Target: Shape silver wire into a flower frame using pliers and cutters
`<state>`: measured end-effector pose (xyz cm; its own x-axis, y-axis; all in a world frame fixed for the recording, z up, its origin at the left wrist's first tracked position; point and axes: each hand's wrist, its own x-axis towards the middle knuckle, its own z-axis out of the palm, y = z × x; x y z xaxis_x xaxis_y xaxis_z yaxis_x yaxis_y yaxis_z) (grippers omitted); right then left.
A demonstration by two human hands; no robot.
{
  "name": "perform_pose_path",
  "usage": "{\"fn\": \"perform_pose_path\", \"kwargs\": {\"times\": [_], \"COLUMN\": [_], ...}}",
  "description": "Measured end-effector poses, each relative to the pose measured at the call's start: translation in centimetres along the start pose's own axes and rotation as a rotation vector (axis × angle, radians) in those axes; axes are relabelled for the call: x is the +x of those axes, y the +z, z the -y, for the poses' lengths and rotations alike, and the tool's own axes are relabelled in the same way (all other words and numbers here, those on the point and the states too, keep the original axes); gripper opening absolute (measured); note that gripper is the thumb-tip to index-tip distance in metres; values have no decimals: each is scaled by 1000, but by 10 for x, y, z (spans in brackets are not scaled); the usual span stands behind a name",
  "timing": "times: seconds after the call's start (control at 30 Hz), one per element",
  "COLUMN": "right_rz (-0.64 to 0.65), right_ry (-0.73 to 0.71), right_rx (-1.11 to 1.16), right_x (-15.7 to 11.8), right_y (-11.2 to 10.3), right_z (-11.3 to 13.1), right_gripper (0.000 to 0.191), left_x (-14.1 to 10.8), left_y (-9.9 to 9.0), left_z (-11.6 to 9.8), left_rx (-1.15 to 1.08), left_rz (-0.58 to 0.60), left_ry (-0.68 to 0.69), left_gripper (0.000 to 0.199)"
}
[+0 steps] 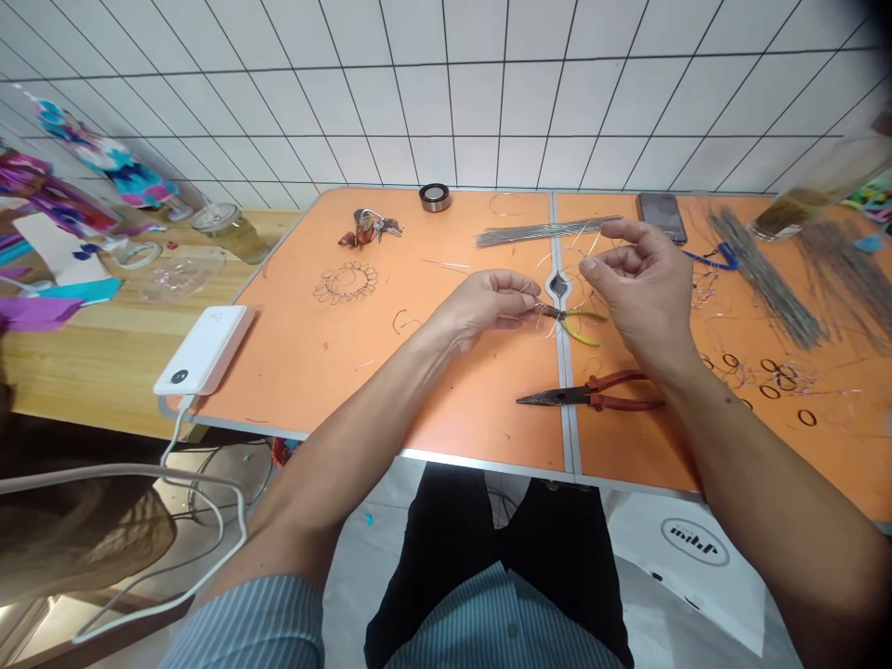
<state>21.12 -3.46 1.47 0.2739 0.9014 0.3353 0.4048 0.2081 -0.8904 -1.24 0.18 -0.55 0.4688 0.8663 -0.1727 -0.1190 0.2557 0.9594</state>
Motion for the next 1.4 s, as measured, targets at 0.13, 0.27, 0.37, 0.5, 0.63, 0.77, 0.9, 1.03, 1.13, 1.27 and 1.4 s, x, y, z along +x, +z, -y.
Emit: {"fn": "perform_pose_path", "kwargs": {"times": [0.13, 0.27, 0.37, 0.5, 0.63, 0.77, 0.9, 1.03, 1.13, 1.27, 1.4], "right_rz": [-6, 45, -24, 66, 233, 261, 210, 189, 196, 204, 224], "right_ry": [45, 65, -54, -263, -369, -323, -241, -150, -97, -41, -29], "right_rx": [31, 31, -41, -236, -342, -341, -296, -239, -175, -115, -122], "right_x": [0, 3, 4, -2, -9, -10, -10, -11, -10, -10, -10], "right_y": [3, 0, -4, -3, 4, 6, 7, 9, 10, 11, 12], "right_z": [2, 1, 0, 3, 2, 2, 6, 8, 7, 5, 4], "right_gripper": [40, 44, 41, 23, 9, 12, 11, 12, 11, 8, 10], "left_x": [3, 4, 2, -1, -4, -4, -1, -2, -3, -5, -6], "left_y": [-3, -5, -5, -2, 3, 4, 4, 4, 3, 3, 5], "left_z": [0, -4, -8, -11, -12, -14, -15, -15, -15, -15, -16], "left_rx": [-87, -128, -116, -69, -16, -48, -94, -111, -113, -86, -63], "left_rz": [-58, -125, -139, -78, -30, -7, -14, -29, -19, -14, -27], "left_ry": [76, 157, 156, 103, 46, 32, 30, 37, 59, 77, 83], "left_gripper": [11, 16, 18, 20, 29, 35, 48, 45, 21, 20, 18]}}
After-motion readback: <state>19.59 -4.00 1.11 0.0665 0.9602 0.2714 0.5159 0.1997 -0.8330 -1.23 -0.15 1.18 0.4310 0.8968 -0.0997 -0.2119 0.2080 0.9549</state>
